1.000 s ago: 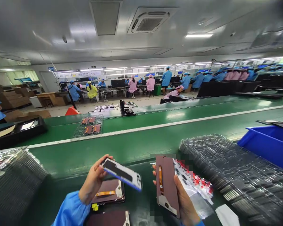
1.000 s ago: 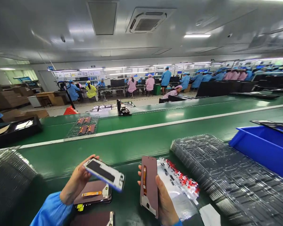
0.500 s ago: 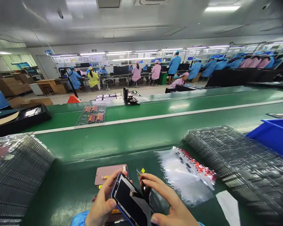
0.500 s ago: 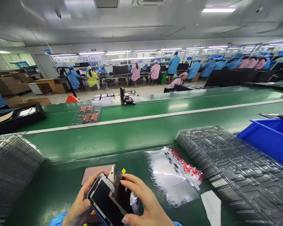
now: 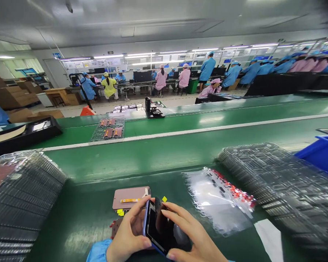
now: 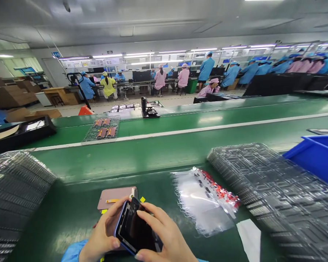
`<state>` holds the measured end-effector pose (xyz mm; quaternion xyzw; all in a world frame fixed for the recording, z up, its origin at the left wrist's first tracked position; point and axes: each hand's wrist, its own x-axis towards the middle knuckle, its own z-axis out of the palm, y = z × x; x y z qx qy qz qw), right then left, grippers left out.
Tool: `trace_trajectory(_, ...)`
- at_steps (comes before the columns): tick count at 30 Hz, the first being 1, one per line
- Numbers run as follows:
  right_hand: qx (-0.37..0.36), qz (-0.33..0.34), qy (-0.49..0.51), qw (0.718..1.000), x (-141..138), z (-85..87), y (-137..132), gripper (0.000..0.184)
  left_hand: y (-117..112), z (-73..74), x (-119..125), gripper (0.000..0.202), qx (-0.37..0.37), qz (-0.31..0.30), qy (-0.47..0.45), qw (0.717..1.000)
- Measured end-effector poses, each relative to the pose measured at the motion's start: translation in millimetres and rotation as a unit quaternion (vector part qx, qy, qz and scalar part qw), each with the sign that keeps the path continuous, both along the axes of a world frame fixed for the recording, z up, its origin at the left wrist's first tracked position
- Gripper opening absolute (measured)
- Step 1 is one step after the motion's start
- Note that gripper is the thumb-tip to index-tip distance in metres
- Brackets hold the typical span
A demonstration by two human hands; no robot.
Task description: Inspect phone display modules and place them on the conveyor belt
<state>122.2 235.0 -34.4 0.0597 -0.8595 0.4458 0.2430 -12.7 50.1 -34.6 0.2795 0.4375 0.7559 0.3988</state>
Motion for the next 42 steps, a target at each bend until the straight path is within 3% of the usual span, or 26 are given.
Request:
trace_trajectory(9,0.082,-0.019,0.041,0.996,-2.6,-11.7,-8.8,0.074,5.9,3.9,6.1,0.083,0.001,-0.002,-0.011,1.000)
trace_trajectory(27,0.106,-0.021,0.035,0.993,-2.9,-9.3,-11.8,0.076,6.0,7.9,6.5,0.080,-0.016,0.005,0.007,1.000)
trace_trajectory(42,0.132,-0.022,0.046,0.990,-3.1,-7.5,-12.0,0.082,0.4,-2.2,7.2,0.081,-0.036,0.005,0.067,0.997)
